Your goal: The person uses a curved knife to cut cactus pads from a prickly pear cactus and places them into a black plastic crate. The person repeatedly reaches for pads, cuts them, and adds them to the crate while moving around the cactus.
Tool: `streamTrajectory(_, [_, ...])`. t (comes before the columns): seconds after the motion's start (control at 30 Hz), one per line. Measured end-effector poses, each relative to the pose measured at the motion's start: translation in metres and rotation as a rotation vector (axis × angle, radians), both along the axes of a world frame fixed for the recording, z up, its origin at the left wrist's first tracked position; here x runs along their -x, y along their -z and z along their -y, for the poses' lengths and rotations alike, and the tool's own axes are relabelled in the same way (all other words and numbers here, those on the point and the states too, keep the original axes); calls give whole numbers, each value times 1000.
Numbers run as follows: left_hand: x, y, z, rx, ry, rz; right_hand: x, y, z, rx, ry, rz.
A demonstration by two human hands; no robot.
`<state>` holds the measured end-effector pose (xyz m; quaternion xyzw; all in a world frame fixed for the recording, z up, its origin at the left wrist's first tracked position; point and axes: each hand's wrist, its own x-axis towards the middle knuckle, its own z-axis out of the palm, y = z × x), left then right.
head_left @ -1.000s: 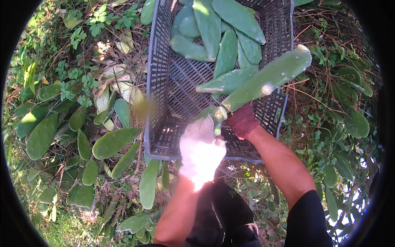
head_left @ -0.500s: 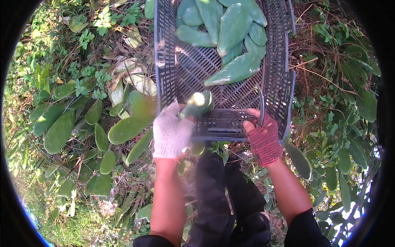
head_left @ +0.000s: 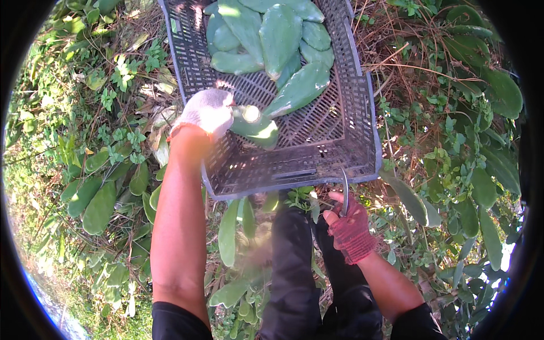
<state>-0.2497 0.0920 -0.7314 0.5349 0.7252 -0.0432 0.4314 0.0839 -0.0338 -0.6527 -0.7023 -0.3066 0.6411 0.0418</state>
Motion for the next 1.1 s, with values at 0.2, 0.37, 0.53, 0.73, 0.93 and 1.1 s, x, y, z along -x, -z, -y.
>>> streamTrajectory(0.2, [-18, 5, -62, 71, 385, -308, -19, 2, 18, 23, -79, -19])
streamTrajectory(0.37, [-27, -19, -38, -143, 37, -391, -33, 0, 41, 16, -181, -9])
streamTrajectory(0.53, [-82, -70, 58, -376, -231, -190, -48, -31, 60, 115, -276, 65])
streamTrajectory(0.73, [-188, -160, 177, -31, -362, 128, -81, -92, 77, 239, -237, 43])
streamTrajectory(0.93, [-223, -234, 237, 104, -319, 108, -121, -146, 104, 249, -367, 90])
streamTrajectory(1.1, [-203, -281, 261, -160, -272, 89, -130, -214, 104, 472, -86, 73])
